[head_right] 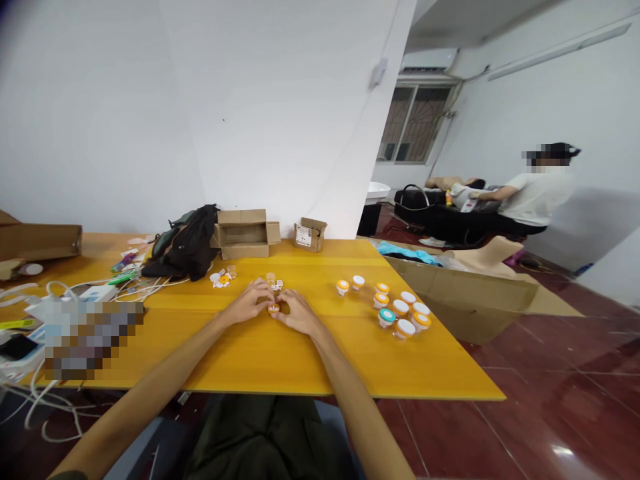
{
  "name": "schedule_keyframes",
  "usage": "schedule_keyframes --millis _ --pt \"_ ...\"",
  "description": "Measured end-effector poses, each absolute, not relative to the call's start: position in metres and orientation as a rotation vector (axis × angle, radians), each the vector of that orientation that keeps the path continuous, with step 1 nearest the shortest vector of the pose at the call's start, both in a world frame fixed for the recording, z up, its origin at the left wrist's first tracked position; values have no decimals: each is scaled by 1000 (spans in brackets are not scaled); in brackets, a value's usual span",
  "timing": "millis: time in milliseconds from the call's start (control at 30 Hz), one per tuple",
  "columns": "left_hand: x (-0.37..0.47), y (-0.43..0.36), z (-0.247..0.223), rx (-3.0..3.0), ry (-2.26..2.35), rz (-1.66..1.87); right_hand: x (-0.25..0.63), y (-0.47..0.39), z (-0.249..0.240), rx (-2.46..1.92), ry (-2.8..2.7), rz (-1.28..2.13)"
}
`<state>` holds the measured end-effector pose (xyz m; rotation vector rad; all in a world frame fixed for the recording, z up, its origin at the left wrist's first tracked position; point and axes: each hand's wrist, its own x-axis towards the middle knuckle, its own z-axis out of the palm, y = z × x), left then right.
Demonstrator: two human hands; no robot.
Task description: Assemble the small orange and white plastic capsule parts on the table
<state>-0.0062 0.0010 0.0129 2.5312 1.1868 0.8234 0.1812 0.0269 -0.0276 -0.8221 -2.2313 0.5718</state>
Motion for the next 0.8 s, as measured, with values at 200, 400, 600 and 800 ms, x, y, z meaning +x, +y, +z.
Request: schedule_keyframes --millis 200,400,600,800 --pt "-7 2 11 2536 1164 786 181 28 -29 -826 -2230 567" --pt "-7 2 9 2528 1166 788 180 29 -31 -820 -2208 572" --pt "-5 3 9 2453 1196 830 180 29 -31 -819 -2214 604" --pt "-3 4 9 2414 1257 833 180 30 -31 -814 -2212 609"
